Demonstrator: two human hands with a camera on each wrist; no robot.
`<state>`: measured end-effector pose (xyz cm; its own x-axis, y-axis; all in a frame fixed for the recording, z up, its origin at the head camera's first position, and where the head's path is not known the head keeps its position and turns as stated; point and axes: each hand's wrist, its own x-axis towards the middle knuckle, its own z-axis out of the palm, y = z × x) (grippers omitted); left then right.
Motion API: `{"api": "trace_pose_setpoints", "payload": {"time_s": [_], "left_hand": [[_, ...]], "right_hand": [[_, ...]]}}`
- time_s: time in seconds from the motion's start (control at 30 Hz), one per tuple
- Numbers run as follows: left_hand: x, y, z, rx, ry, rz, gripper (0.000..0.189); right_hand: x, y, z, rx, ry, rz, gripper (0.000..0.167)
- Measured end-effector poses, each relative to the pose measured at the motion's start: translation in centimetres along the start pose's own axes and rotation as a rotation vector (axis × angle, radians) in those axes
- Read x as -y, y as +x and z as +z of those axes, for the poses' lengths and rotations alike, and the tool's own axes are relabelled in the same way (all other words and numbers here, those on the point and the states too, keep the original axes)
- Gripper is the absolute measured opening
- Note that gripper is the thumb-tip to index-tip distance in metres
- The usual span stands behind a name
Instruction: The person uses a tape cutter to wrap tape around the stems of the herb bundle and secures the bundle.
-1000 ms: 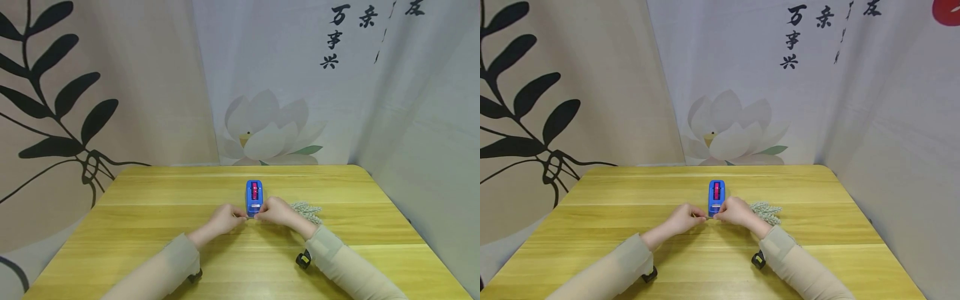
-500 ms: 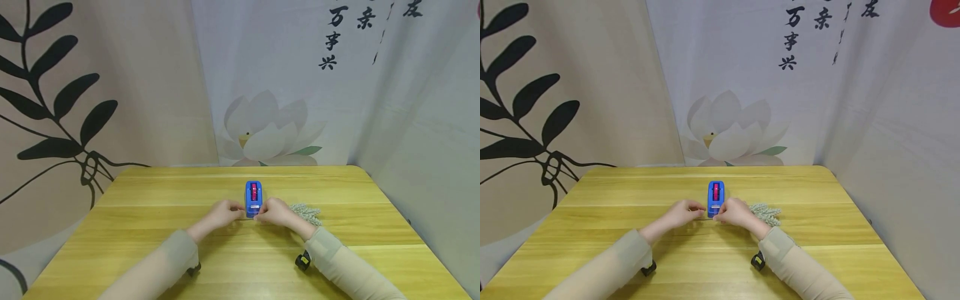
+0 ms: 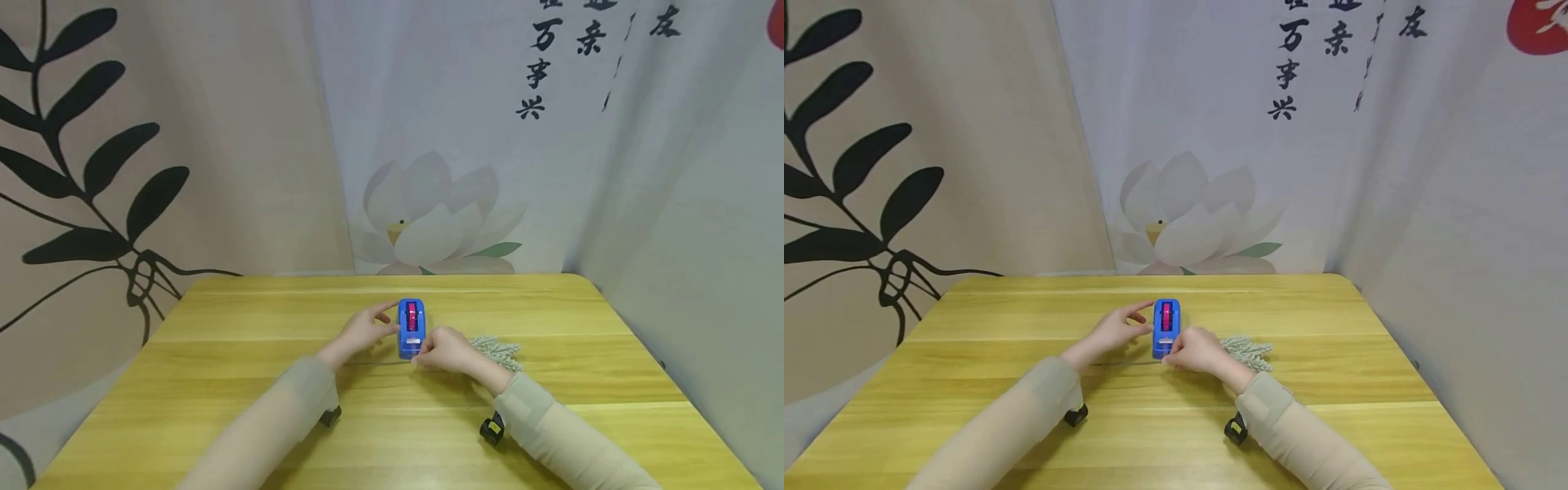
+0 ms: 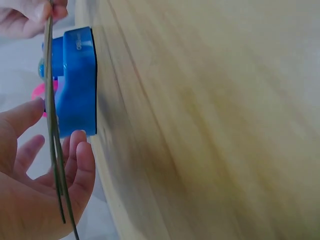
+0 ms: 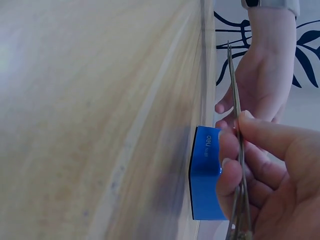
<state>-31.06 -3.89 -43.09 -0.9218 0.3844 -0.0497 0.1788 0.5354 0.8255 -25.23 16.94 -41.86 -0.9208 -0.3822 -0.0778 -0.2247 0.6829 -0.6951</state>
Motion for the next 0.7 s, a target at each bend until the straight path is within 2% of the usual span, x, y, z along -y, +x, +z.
{"api": "trace_pose_setpoints", "payload": {"time_s": [0.33,0.53,0.7], "left_hand": [[0.5,1.6,0.2,0.016,-0.007,-0.029,0.061],[0.6,1.9,0.3,0.023,-0.017,-0.043,0.056],[0.4,1.9,0.3,0.036,-0.020,-0.026,0.058]], "right_hand": [[-0.3,0.1,0.2,0.002,-0.014,-0.005,0.023],[-0.3,0.1,0.2,0.004,-0.026,-0.009,0.023],[-0.3,0.1,0.1,0.006,-0.021,-0.012,0.023]]}}
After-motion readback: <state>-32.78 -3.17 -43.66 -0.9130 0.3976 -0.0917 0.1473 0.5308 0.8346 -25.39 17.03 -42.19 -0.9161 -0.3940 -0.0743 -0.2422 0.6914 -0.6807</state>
